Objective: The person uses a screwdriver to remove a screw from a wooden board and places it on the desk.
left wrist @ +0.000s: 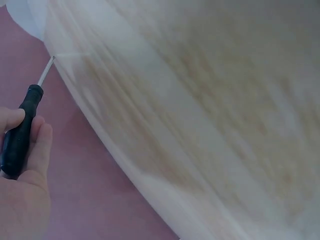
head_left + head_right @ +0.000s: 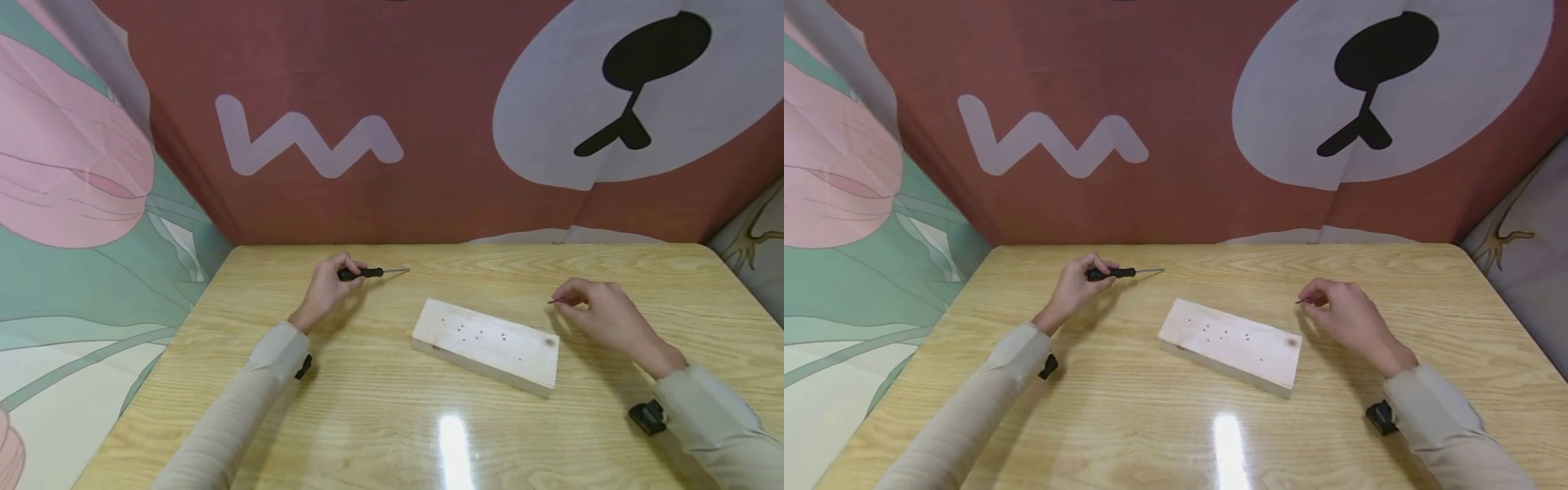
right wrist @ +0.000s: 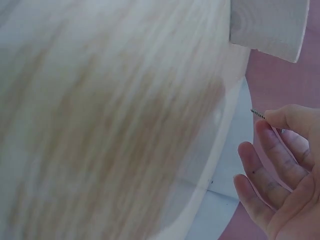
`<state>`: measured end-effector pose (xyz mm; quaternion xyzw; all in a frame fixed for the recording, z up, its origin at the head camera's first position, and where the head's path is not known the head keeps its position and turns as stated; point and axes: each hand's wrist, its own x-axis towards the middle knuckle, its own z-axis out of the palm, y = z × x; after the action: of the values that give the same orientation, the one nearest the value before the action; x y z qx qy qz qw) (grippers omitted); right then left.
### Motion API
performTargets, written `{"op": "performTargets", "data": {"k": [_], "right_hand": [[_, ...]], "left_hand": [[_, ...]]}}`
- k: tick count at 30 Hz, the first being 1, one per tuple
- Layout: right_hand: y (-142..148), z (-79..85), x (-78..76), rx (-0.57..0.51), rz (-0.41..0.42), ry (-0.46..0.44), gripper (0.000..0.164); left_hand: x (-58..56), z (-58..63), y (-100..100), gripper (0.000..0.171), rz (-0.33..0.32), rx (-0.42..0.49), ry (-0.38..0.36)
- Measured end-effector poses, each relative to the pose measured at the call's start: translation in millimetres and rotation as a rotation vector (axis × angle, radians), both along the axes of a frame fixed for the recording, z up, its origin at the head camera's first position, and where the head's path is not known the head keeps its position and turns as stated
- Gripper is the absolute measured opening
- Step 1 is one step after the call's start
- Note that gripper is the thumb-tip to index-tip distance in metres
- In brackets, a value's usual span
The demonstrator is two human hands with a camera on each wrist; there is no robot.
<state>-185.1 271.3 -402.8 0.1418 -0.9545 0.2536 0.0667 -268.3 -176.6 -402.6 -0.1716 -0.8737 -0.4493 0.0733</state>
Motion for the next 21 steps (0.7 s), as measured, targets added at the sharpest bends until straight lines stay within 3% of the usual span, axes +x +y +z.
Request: {"op": "performTargets", "data": {"k": [5,12,21], "right_hand": [[0.3,-3.2,-1.9,0.001,0.012,-0.019,0.01],[-0.4,-7.4,-4.5,-0.007,0.03,-0.05,0.009],[-1.1,-8.8,-4.6,-0.002,0.047,-0.073,0.008]], "left_hand": [[-1.8,0.7,-1.6,0.008,0.007,-0.035,-0.014],[-4.3,-0.5,-5.1,0.024,0.012,-0.108,-0.016],[-3.3,-1.1,-3.8,0.027,0.011,-0.234,-0.003]]}}
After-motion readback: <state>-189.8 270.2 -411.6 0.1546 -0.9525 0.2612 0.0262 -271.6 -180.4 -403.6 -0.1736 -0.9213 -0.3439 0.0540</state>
